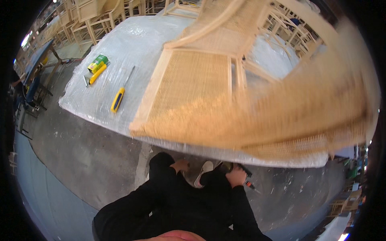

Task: The person uses a pneumatic staple gun to attach woven cane webbing to the underside of a wooden chair frame. They repeatedly pull the webbing taut, staple it along the frame edges, and trim excess material with a utility knife.

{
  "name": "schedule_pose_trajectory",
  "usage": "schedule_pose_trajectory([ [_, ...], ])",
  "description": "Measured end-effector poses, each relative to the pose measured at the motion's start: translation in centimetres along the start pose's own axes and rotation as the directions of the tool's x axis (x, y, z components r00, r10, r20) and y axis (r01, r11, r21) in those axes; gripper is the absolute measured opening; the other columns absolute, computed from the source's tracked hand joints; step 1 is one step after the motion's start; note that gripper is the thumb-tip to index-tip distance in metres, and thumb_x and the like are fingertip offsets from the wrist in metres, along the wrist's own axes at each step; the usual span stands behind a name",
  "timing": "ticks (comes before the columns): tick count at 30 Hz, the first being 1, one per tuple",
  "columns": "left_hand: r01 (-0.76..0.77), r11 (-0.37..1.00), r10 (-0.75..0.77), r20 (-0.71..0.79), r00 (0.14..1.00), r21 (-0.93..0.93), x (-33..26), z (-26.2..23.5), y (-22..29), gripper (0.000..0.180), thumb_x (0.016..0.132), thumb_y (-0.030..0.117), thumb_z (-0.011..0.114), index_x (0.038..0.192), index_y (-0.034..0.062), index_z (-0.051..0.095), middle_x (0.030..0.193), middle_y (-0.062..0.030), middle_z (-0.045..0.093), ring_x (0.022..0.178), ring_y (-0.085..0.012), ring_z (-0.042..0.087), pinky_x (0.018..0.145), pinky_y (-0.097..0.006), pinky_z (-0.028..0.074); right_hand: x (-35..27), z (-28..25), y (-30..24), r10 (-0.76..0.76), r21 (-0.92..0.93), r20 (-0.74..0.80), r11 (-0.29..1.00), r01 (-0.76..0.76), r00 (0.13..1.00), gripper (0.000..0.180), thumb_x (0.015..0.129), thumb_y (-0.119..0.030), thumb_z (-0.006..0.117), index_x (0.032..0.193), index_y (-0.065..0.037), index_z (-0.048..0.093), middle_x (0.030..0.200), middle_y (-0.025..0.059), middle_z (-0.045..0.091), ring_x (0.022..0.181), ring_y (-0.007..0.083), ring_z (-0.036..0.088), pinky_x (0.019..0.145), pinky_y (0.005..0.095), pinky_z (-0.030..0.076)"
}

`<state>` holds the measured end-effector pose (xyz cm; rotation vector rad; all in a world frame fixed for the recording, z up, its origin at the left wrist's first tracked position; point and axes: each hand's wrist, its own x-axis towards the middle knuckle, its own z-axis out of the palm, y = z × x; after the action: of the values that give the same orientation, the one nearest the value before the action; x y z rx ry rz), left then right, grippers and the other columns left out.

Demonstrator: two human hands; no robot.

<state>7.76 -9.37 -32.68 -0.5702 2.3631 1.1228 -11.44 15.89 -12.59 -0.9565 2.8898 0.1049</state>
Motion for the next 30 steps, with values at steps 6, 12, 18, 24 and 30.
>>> schedule_pose_trajectory([
  [6, -0.272, 0.918, 0.146, -0.392, 0.908, -0.288, -7.0, -3.9, 6.8, 0.027, 0.09, 0.034, 0.074, 0.104, 0.0107, 0.077, 0.096, -0.0135, 0.077, 0.09, -0.0293, 0.074, 0.083, -0.041, 0.056, -7.6, 0.8, 4.5, 0.232, 0.298, -0.241, 0.942, -0.156, 0.942, 0.053, 0.08, -0.03, 0.075, 0.13, -0.016, 0.064, 0.093, 0.0227, 0.074, 0.087, 0.0466, 0.071, 0.077, 0.0562, 0.057],
  [12, -0.558, 0.693, -0.032, -0.793, 0.609, -0.456, -19.7, -10.8, 9.3, 0.023, 0.095, 0.021, 0.074, 0.092, -0.002, 0.075, 0.082, -0.0035, 0.073, 0.078, -0.0113, 0.066, 0.073, -0.028, 0.052, -11.2, 1.6, 4.9, 0.358, 0.518, -0.183, 0.826, -0.22, 0.916, 0.049, 0.086, -0.024, 0.071, 0.134, -0.019, 0.061, 0.101, 0.0225, 0.074, 0.097, 0.0468, 0.069, 0.082, 0.0554, 0.055],
  [18, -0.511, 0.845, -0.043, -0.972, 0.231, -0.16, -30.5, -19.2, 14.4, 0.027, 0.101, 0.021, 0.068, 0.109, -0.0045, 0.073, 0.095, -0.0069, 0.074, 0.089, -0.0142, 0.068, 0.084, -0.028, 0.053, -9.5, 1.7, 5.4, 0.253, 0.519, -0.214, 0.848, -0.11, 0.944, 0.051, 0.085, -0.025, 0.073, 0.134, -0.021, 0.06, 0.097, 0.0211, 0.074, 0.093, 0.0451, 0.07, 0.078, 0.056, 0.056],
  [24, -0.366, 0.88, -0.223, -0.944, 0.244, -0.303, -29.6, -26.1, 9.8, 0.068, 0.107, 0.051, 0.052, 0.141, -0.0079, 0.058, 0.135, -0.0174, 0.067, 0.13, -0.0244, 0.06, 0.11, -0.038, 0.042, -9.3, 2.0, 5.5, 0.254, 0.509, -0.222, 0.854, -0.111, 0.941, 0.053, 0.082, -0.024, 0.076, 0.132, -0.021, 0.061, 0.091, 0.0194, 0.074, 0.087, 0.0434, 0.071, 0.074, 0.0531, 0.056],
  [30, -0.469, 0.717, -0.416, -0.856, 0.307, -0.516, -28.1, -28.3, 7.4, 0.072, 0.107, 0.058, 0.044, 0.132, -0.0069, 0.063, 0.124, -0.0127, 0.072, 0.119, -0.0202, 0.064, 0.106, -0.036, 0.044, -10.5, 3.7, 8.1, 0.427, 0.552, -0.148, 0.784, -0.284, 0.892, 0.057, 0.08, -0.024, 0.077, 0.135, -0.018, 0.061, 0.092, 0.0197, 0.075, 0.087, 0.0425, 0.072, 0.074, 0.0532, 0.056],
])
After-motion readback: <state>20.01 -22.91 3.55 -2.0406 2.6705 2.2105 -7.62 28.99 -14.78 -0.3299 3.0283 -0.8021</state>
